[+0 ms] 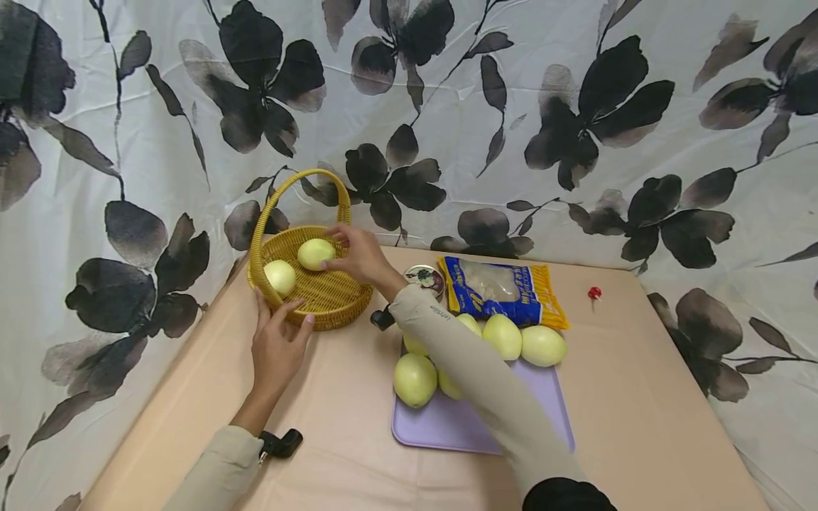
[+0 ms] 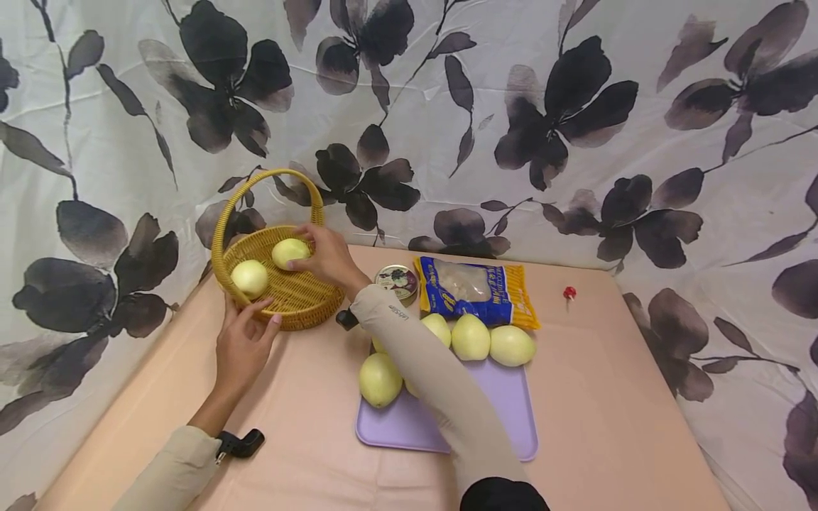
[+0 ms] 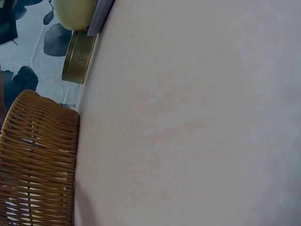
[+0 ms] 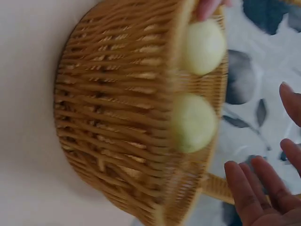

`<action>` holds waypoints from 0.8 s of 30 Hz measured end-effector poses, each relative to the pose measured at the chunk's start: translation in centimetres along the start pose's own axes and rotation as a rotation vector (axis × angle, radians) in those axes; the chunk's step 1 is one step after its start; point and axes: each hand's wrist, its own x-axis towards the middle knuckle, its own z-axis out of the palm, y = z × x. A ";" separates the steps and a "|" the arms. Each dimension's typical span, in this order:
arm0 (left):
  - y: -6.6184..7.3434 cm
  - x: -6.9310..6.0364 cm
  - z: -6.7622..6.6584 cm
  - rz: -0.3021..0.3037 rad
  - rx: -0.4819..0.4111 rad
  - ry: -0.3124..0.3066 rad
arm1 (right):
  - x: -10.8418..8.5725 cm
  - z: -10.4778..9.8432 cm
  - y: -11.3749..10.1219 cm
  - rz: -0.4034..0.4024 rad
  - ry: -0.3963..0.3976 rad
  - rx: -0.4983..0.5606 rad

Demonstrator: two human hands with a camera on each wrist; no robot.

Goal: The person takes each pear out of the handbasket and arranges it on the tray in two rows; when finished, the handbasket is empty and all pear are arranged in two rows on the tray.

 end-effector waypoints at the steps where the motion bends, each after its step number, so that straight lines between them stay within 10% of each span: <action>1: 0.0 0.0 0.0 0.000 0.001 0.000 | 0.4 0.4 0.3 0.006 -0.003 0.005; 24: -0.4 -0.1 0.2 0.004 0.012 0.010 | 3.1 4.1 2.8 0.136 0.019 -0.101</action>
